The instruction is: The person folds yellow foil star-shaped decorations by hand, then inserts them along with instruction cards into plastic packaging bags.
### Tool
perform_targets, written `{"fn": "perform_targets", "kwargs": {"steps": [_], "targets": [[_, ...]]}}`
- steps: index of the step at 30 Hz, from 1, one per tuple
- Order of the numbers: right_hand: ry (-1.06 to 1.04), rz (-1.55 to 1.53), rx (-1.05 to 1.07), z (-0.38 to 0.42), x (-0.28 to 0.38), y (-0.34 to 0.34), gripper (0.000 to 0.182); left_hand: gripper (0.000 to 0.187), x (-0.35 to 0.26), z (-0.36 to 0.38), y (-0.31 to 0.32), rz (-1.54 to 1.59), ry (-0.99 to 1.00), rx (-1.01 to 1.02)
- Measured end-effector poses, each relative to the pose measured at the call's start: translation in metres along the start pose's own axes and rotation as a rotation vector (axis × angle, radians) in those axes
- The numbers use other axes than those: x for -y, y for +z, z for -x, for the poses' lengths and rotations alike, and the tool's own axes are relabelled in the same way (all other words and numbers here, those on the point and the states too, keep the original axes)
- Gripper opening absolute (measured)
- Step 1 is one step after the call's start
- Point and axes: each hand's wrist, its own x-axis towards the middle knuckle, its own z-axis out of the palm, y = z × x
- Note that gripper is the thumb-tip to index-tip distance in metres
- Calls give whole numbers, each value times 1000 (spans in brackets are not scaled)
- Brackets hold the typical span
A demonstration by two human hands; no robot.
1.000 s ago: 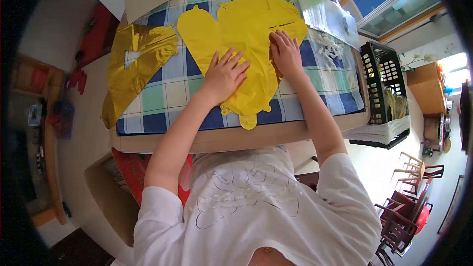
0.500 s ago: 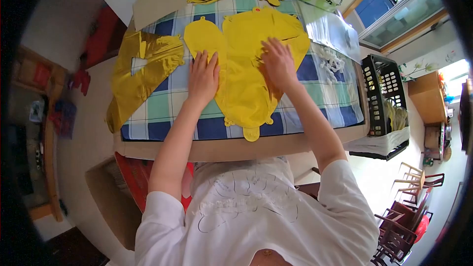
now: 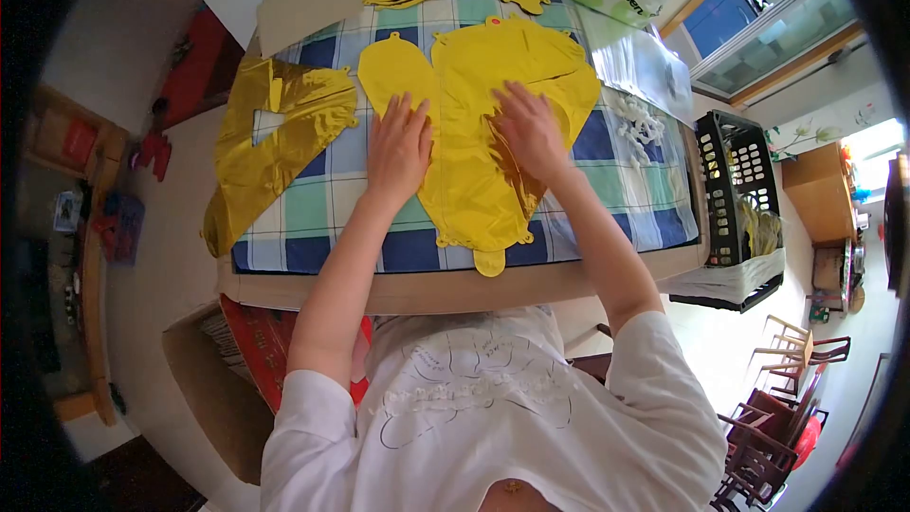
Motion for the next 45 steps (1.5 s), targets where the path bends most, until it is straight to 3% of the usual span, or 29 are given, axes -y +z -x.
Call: {"fn": "perform_targets", "kwargs": {"steps": [2, 7, 16, 22, 28, 34, 45], "targets": [[91, -29, -100, 5, -19, -13, 37, 42, -11, -7, -4, 33, 93, 29], [172, 172, -1, 25, -39, -16, 36, 45, -48, -16, 13, 39, 267, 160], [115, 197, -102, 29, -37, -12, 33, 46, -52, -6, 31, -29, 151, 102], [114, 188, -108, 29, -40, -11, 32, 44, -51, -9, 27, -16, 160, 75], [129, 195, -93, 29, -42, -8, 33, 45, -51, -11, 25, 20, 310, 219], [121, 173, -91, 30, -40, -11, 33, 46, -50, -8, 25, 7, 320, 246], [127, 159, -86, 29, -43, -11, 33, 44, -48, -12, 21, 73, 255, 128]]}}
